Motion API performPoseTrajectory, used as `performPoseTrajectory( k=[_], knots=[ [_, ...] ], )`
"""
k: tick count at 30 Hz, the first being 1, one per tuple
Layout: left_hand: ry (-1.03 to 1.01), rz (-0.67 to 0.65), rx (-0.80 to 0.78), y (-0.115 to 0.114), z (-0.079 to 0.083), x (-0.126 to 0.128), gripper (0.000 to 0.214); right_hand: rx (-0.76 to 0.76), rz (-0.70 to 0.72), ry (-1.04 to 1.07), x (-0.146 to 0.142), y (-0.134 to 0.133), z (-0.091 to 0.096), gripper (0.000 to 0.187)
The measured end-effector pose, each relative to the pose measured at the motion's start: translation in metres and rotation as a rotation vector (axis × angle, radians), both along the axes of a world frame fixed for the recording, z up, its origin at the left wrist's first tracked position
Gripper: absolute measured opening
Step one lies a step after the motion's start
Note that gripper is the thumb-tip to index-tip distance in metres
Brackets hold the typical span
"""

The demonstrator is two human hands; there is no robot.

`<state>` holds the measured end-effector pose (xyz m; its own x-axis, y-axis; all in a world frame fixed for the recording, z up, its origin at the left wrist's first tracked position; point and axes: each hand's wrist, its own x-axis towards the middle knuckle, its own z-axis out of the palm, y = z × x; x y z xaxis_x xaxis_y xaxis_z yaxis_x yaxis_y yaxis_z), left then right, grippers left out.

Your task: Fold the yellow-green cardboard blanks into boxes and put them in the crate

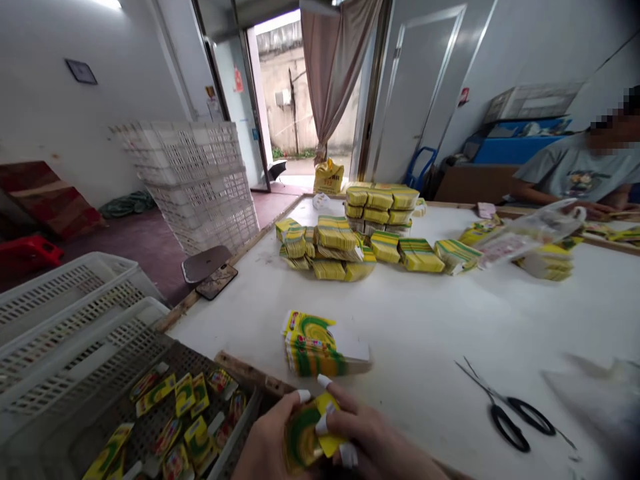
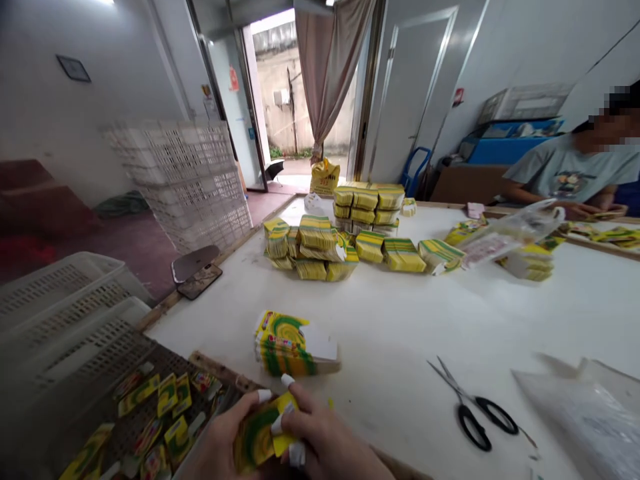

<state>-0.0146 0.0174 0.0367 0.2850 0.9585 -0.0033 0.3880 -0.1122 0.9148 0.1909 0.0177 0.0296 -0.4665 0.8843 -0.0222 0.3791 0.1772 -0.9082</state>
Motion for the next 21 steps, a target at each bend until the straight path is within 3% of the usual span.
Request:
performPoseTrajectory(
  k=[3, 5, 7, 9, 11, 13, 15, 18, 21],
  knots=[
    [0.029, -0.020, 0.093, 0.000, -0.005, 0.002, 0.052, -0.001, -0.049, -0.094, -0.005, -0.005, 0.004, 0.028],
    [0.001, 0.053, 0.121, -0.003, -0.010, 0.005, 0.052, 0.020, -0.095, -0.073, -0.012, -0.007, 0.003, 0.025],
    [-0.112, 0.152, 0.082, -0.005, -0.014, 0.005, 0.052, 0.064, -0.139, 0.031, -0.020, -0.004, -0.002, 0.036],
    [-0.320, 0.327, 0.019, -0.004, -0.017, 0.000, 0.058, 0.125, -0.225, 0.143, -0.024, 0.003, -0.007, 0.053],
    [-0.576, 0.587, -0.026, 0.002, -0.019, -0.011, 0.064, 0.206, -0.375, 0.139, -0.024, 0.017, -0.010, 0.052],
    [-0.846, 0.833, -0.096, 0.011, -0.018, -0.026, 0.061, 0.299, -0.504, -0.017, -0.022, 0.035, -0.012, 0.038],
    [-1.068, 0.972, -0.252, 0.019, -0.020, -0.038, 0.047, 0.338, -0.527, -0.227, -0.021, 0.052, -0.012, 0.036],
    [-1.185, 1.003, -0.448, 0.022, -0.027, -0.043, 0.036, 0.329, -0.474, -0.392, -0.024, 0.069, -0.012, 0.040],
    [-1.183, 0.913, -0.498, 0.015, -0.038, -0.033, 0.028, 0.325, -0.453, -0.404, -0.026, 0.073, -0.013, 0.044]
  ],
)
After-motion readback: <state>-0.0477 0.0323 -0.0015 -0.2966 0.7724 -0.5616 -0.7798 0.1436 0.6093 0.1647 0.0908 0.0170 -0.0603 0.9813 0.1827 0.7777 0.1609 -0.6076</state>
